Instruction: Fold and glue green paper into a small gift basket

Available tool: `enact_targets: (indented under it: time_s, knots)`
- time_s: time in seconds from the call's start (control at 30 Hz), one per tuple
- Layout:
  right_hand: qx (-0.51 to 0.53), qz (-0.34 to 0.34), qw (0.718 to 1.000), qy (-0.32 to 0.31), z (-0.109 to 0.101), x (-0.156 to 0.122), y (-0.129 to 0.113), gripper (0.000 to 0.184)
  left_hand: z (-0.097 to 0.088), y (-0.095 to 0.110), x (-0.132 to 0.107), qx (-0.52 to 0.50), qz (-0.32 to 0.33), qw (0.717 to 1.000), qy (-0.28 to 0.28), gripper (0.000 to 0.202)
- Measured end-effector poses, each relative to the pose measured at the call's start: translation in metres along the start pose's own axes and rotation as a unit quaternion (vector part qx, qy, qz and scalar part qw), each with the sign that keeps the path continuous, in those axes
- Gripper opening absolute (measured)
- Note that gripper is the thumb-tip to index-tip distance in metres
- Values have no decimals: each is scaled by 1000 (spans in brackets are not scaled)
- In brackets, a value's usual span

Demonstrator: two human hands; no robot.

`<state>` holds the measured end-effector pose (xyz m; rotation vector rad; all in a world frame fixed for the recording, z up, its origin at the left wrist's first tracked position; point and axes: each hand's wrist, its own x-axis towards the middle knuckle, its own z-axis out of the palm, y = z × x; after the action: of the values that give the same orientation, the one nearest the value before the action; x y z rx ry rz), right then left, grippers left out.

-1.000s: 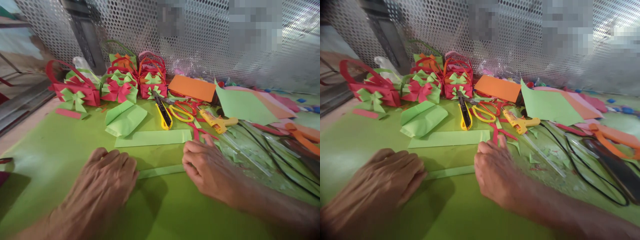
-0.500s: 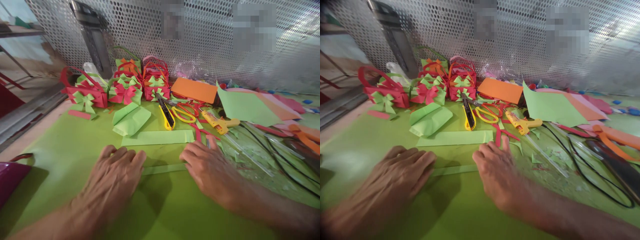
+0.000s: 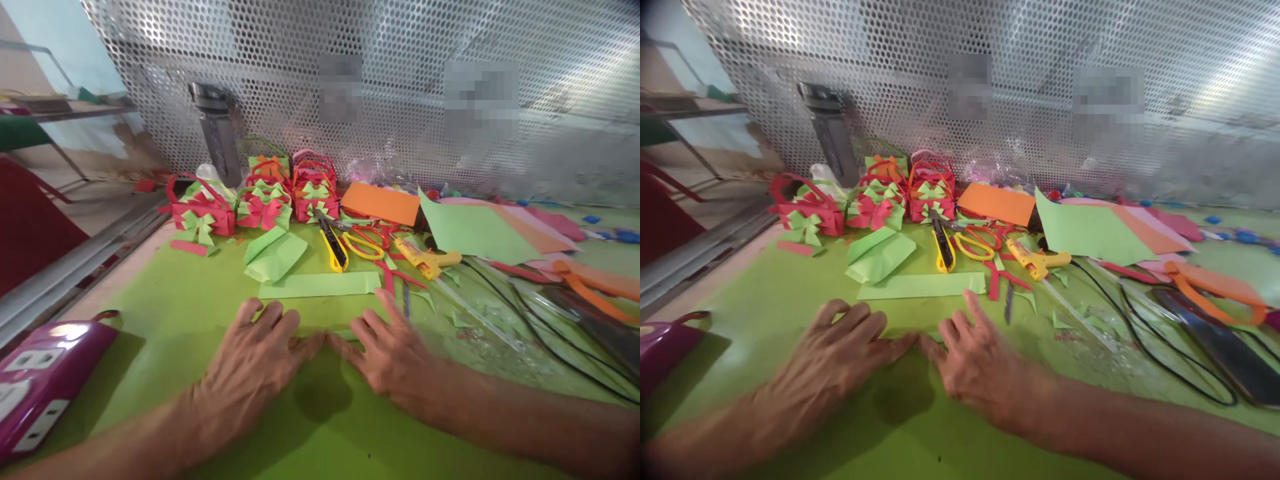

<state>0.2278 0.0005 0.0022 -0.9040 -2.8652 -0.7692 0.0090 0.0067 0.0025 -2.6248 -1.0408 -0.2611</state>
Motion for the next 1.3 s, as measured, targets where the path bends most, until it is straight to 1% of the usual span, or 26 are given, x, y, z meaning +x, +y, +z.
enact_targets:
  time_s: [0.1, 0.2, 0.33, 0.47, 0.57, 0.63, 0.7, 0.73, 0.77, 0.8, 0.87, 0.9, 0.97, 1.03, 1.13, 1.2, 1.3]
  knots:
    - [-9, -14, 1000, -2, -1, -1, 1, 31, 1, -1, 1, 13, 14, 1000, -4, 26]
    - [-6, -23, 999, -34, -3, -8, 5, 32, 3, -1, 0, 18, 11, 999, -24, 29]
    - [2, 3, 999, -45, 1, -24, 10, 36, 3, -2, 0, 29, 8, 998, -51, 33]
    - [22, 24, 998, -60, 4, -37, 13, 36, 3, -2, 1, 22, 6, 998, -59, 35]
    - [60, 56, 993, -82, -5, -38, 20, 42, 4, -3, 1, 23, -6, 998, -54, 34]
    - [105, 97, 985, -99, -14, -32, 27, 43, 6, -2, 1, 19, -16, 999, -47, 36]
    - [178, 170, 963, -110, -25, -19, 33, 36, 7, -2, 1, 14, -26, 999, -37, 35]
    - [230, 214, 943, -105, -29, -10, 35, 27, 7, -1, 0, 16, -29, 999, -35, 35]
    - [298, 255, 914, -103, -32, 0, 35, 22, 7, -1, 0, 20, -30, 999, -34, 35]
    - [380, 272, 876, -118, -33, 11, 35, 21, 7, -1, 0, 25, -31, 999, -35, 34]
    - [524, 276, 787, -174, -30, 33, 31, 17, 5, -1, 0, 30, -34, 998, -38, 32]
    - [562, 279, 751, -205, -26, 42, 28, 15, 4, -1, 0, 26, -35, 998, -37, 29]
    - [581, 300, 705, -275, -15, 57, 23, 16, 2, -2, 0, 12, -40, 999, -29, 23]
    - [575, 324, 686, -306, -6, 66, 20, 17, 1, -3, 0, -5, -39, 999, -15, 15]
    - [560, 347, 676, -328, 1, 71, 19, 22, 2, -4, -1, -26, -35, 999, 13, 10]
    - [547, 353, 679, -339, 0, 73, 20, 30, 3, -4, -1, -33, -40, 998, 28, 9]
    - [518, 352, 696, -351, -2, 77, 20, 39, 3, -3, 0, -33, -48, 998, 31, 10]
